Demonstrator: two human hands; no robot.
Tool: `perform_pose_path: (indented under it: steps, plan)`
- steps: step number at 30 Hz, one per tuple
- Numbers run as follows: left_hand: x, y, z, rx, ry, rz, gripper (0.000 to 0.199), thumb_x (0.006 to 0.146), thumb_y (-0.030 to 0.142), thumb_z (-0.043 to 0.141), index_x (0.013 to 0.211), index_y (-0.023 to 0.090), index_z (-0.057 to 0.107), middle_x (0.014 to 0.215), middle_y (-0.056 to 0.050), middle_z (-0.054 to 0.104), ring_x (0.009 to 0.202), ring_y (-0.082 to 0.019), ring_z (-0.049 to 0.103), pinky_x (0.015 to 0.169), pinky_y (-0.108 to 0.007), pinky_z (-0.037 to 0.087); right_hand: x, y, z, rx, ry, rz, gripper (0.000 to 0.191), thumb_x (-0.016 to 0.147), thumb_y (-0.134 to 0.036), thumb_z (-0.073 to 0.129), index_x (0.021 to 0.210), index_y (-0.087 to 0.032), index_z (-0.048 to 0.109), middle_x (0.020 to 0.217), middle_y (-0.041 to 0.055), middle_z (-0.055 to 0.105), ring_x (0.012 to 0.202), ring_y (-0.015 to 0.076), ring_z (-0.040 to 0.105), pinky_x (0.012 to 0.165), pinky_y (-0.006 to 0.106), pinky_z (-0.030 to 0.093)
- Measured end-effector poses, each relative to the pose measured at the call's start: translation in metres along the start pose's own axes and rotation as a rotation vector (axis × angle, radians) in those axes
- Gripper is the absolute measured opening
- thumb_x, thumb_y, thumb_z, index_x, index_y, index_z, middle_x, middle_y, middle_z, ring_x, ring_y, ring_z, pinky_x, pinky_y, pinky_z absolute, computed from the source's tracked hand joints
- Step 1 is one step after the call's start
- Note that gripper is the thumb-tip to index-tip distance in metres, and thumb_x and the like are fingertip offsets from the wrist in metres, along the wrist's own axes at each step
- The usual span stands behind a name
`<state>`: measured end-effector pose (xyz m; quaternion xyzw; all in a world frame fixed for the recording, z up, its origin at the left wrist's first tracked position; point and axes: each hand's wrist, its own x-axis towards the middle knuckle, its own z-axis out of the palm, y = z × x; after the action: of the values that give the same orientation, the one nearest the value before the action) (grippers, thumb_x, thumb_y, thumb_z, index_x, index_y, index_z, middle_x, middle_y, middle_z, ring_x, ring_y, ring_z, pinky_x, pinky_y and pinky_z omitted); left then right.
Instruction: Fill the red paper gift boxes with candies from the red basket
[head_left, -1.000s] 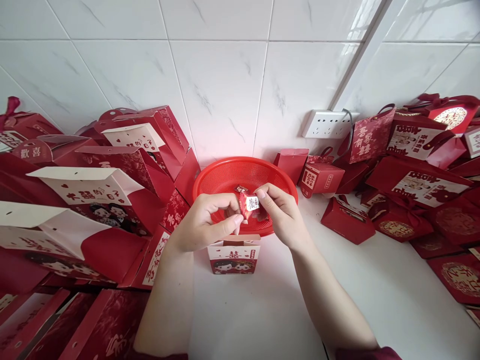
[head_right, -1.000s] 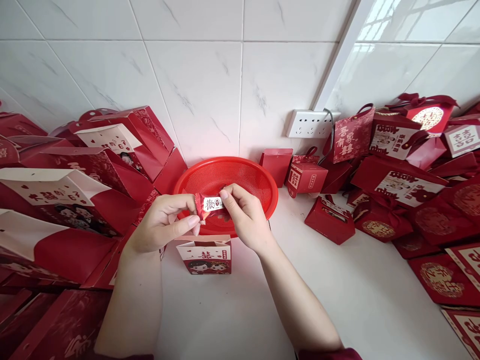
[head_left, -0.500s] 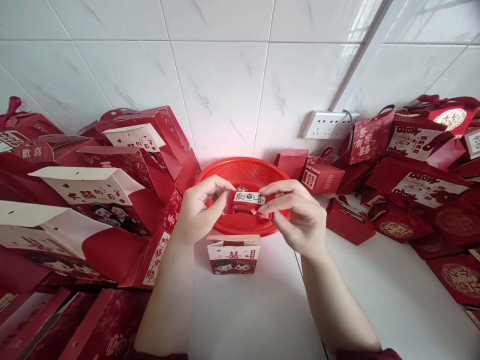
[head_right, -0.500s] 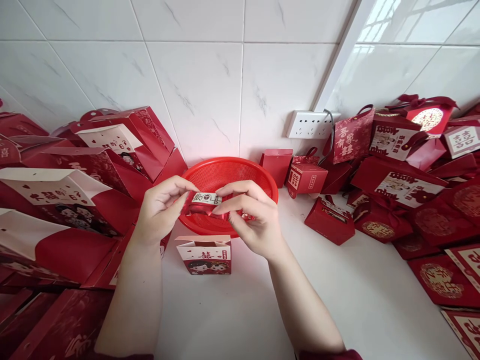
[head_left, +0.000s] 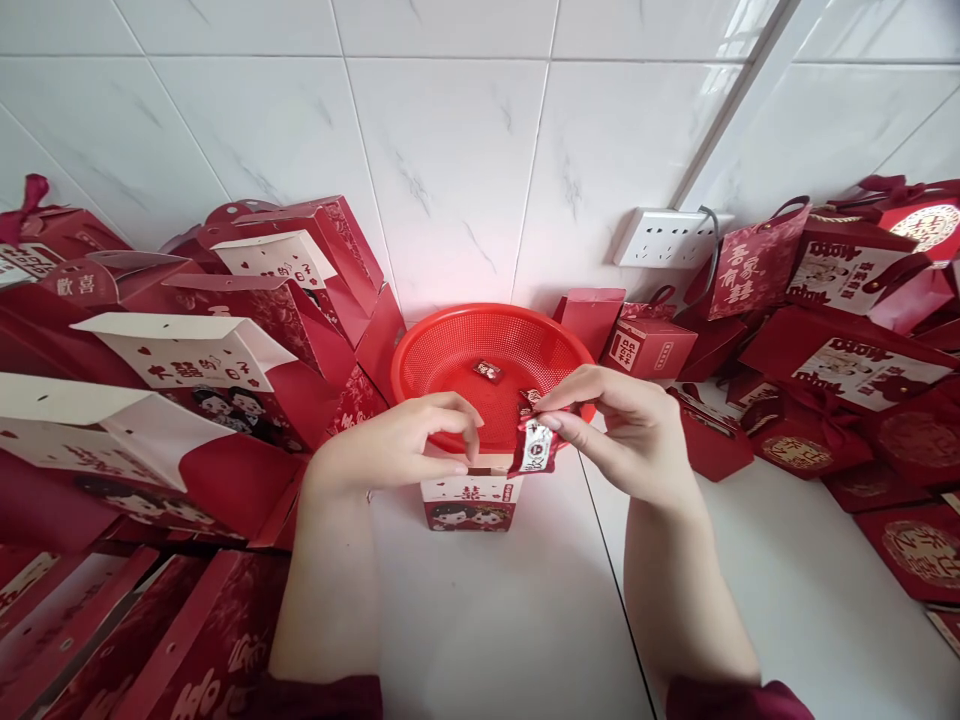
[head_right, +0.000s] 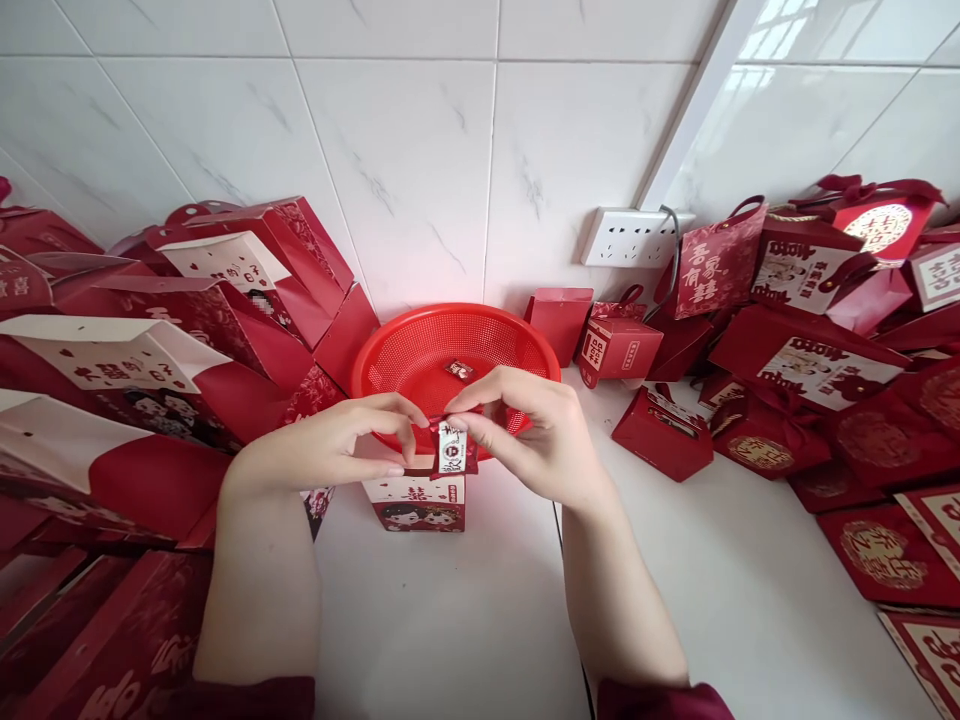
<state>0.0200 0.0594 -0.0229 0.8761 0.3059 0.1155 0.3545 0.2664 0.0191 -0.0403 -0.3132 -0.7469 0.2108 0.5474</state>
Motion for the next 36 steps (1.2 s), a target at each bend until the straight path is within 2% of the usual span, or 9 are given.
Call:
perform_pose_path:
  steps: [6,9,13,17,22,26,30,33,36]
  plan:
    - [0.005,0.000,0.010,-0.077,-0.055,-0.149,0.033,0.072,0.021,0.070,0.105,0.022,0.067,0.106,-0.003,0.069,0.097,-0.022,0.067,0.076,-0.025,0.050,0.001,-0.004,0.002,-0.064,-0.343,-0.011,0.004,0.093,-0.022,0.063,0.093,-0.021,0.067,0.081,0.0002,0.070,0.066,0.0121,0.061,0.059,0.026,0.048]
    - [0.006,0.001,0.009,-0.056,-0.064,-0.247,0.023,0.076,0.027,0.065,0.099,0.020,0.068,0.099,-0.003,0.071,0.092,-0.020,0.065,0.075,-0.024,0.047,0.002,-0.006,0.005,-0.071,-0.407,-0.024,0.004,0.093,-0.021,0.062,0.094,-0.020,0.066,0.083,0.0000,0.071,0.069,0.0106,0.062,0.058,0.022,0.046]
    - [0.006,-0.004,0.005,0.011,-0.064,-0.339,0.027,0.087,0.036,0.050,0.077,0.017,0.066,0.075,-0.002,0.065,0.070,-0.016,0.057,0.062,-0.025,0.039,0.001,-0.007,0.008,-0.098,-0.392,-0.017,0.004,0.094,-0.021,0.061,0.092,-0.019,0.065,0.082,-0.0008,0.068,0.069,0.0092,0.061,0.059,0.020,0.045]
    - [0.005,-0.010,0.004,0.017,-0.063,-0.320,0.034,0.086,0.038,0.049,0.059,0.017,0.049,0.058,0.003,0.042,0.056,-0.011,0.036,0.054,-0.027,0.027,-0.001,-0.004,0.016,-0.127,-0.321,-0.030,0.006,0.095,-0.024,0.059,0.092,-0.020,0.063,0.084,0.0011,0.068,0.071,0.0110,0.061,0.062,0.023,0.045]
    - [0.006,-0.011,0.005,-0.048,-0.087,-0.313,0.030,0.078,0.030,0.052,0.054,0.017,0.039,0.057,0.003,0.031,0.054,-0.011,0.026,0.051,-0.029,0.019,-0.004,0.005,0.028,-0.289,-0.376,-0.042,0.010,0.098,-0.024,0.053,0.096,-0.021,0.062,0.090,0.0027,0.066,0.071,0.0126,0.058,0.061,0.025,0.043]
    - [0.006,-0.010,0.006,-0.079,-0.046,-0.326,0.041,0.081,0.038,0.055,0.050,0.018,0.036,0.054,0.003,0.025,0.051,-0.010,0.019,0.050,-0.031,0.012,-0.004,0.007,0.029,-0.385,-0.474,-0.005,0.012,0.098,-0.022,0.053,0.089,-0.021,0.062,0.082,0.0000,0.064,0.066,0.0113,0.055,0.061,0.025,0.040]
    - [0.006,-0.009,0.006,-0.099,-0.047,-0.320,0.042,0.080,0.034,0.055,0.049,0.018,0.031,0.054,0.003,0.022,0.051,-0.010,0.016,0.050,-0.031,0.010,-0.001,0.002,0.022,-0.372,-0.417,0.040,0.010,0.098,-0.024,0.053,0.093,-0.021,0.062,0.084,0.0001,0.066,0.068,0.0117,0.057,0.062,0.025,0.040]
    - [0.006,-0.006,0.005,-0.110,-0.076,-0.320,0.040,0.079,0.029,0.055,0.049,0.018,0.031,0.054,0.002,0.024,0.051,-0.010,0.017,0.051,-0.032,0.011,0.003,0.006,0.014,-0.403,-0.345,0.162,0.012,0.098,-0.027,0.051,0.093,-0.022,0.060,0.089,0.0001,0.067,0.074,0.0126,0.059,0.064,0.025,0.041]
    - [0.008,-0.003,0.005,-0.098,-0.098,-0.322,0.039,0.080,0.029,0.053,0.051,0.018,0.030,0.055,0.002,0.026,0.052,-0.010,0.019,0.051,-0.032,0.011,0.005,0.028,0.007,-0.542,-0.373,0.422,0.019,0.102,-0.027,0.041,0.098,-0.022,0.059,0.095,0.0020,0.069,0.082,0.0148,0.062,0.069,0.026,0.043]
